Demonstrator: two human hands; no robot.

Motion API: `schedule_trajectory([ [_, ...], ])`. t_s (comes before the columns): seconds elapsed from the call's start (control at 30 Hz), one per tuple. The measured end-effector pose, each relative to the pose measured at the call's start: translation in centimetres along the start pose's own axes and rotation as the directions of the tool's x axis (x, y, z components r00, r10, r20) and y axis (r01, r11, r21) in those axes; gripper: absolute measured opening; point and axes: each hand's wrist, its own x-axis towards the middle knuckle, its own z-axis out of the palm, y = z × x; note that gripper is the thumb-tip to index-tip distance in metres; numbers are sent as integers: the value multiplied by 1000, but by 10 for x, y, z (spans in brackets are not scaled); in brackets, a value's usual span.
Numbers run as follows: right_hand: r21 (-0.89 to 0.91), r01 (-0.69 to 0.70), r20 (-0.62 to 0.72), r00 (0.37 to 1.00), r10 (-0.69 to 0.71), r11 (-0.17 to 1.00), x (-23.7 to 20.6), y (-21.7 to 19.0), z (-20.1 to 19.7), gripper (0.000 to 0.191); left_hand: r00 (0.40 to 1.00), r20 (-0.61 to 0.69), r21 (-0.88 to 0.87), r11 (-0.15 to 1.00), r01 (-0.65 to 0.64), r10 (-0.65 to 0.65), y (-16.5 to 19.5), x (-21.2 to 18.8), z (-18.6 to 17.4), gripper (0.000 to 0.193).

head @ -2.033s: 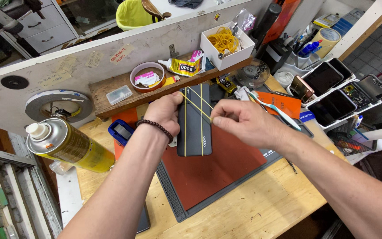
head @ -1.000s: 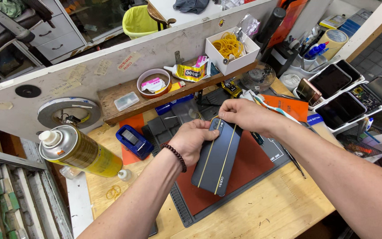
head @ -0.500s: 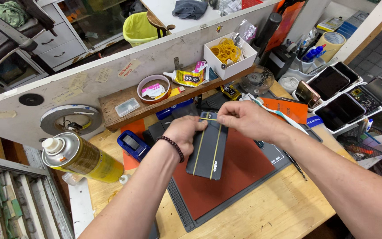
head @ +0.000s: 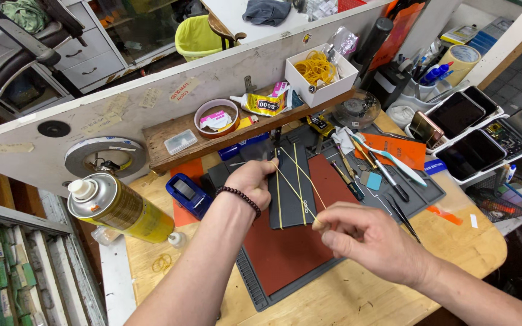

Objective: The person removes a rubber band from a smartphone back cover, then places the back cover onto the phone body and presses the edges to secure it. The person repeatedly removes and reattaches the back cover, inspecting the fit and wiping the phone with a cloth.

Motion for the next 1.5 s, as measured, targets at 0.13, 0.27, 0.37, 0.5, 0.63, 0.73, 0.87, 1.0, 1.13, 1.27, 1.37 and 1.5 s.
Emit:
schedule_trajectory([
  [0.13, -59, 110, -30, 993, -112, 992, -19, 16, 10, 33, 997, -57, -124, 991, 45, -53, -17, 9, -7, 16],
  [0.27, -103, 276, -58, 958, -282, 956, -19, 32, 26, 51, 992, -11, -210, 970, 122, -127, -27, 20, -11, 16],
  [0.37, 546, 42, -103, 995, 18, 837, -4, 41, 26, 45, 991, -39, -227, 967, 113, -125, -27, 21, -15, 17],
  [0.5, 816, -80, -174, 911, 375, 572, 13, 39, 9, 45, 995, -97, -160, 987, -14, -2, -24, -3, -26, 17],
  [0.63, 687, -232, -162, 875, 456, 689, 37, 24, 1, 52, 971, 47, 167, 956, -240, 236, -45, -30, -2, 20],
  [0.73, 638, -198, -158, 912, 379, 744, 52, 17, 1, 59, 965, 112, 283, 923, -261, 238, -54, -49, 18, 25],
  [0.87, 647, -153, -181, 921, 345, 747, 62, 15, -5, 49, 943, 187, 219, 924, -314, 276, -45, -63, 33, 25],
  [1.0, 628, -64, -249, 928, 278, 776, 67, 12, -7, 35, 897, 257, 269, 865, -423, 358, -45, -74, 44, 24],
  [1.13, 522, -39, -301, 926, 227, 852, 71, 5, -12, 39, 845, 201, 568, 644, -513, 496, -33, -87, 54, 25],
  [1.27, 525, 43, -288, 949, 129, 850, 74, 2, -17, 44, 874, 195, 654, 605, -454, 445, -21, -99, 60, 25],
  [1.37, 572, 49, -272, 953, 132, 819, 78, 3, -18, 44, 900, 174, 599, 683, -418, 399, -17, -100, 63, 25],
  [1.5, 590, -29, -235, 950, 206, 807, 82, 6, -22, 44, 923, 156, 505, 775, -381, 353, -15, -98, 63, 21],
])
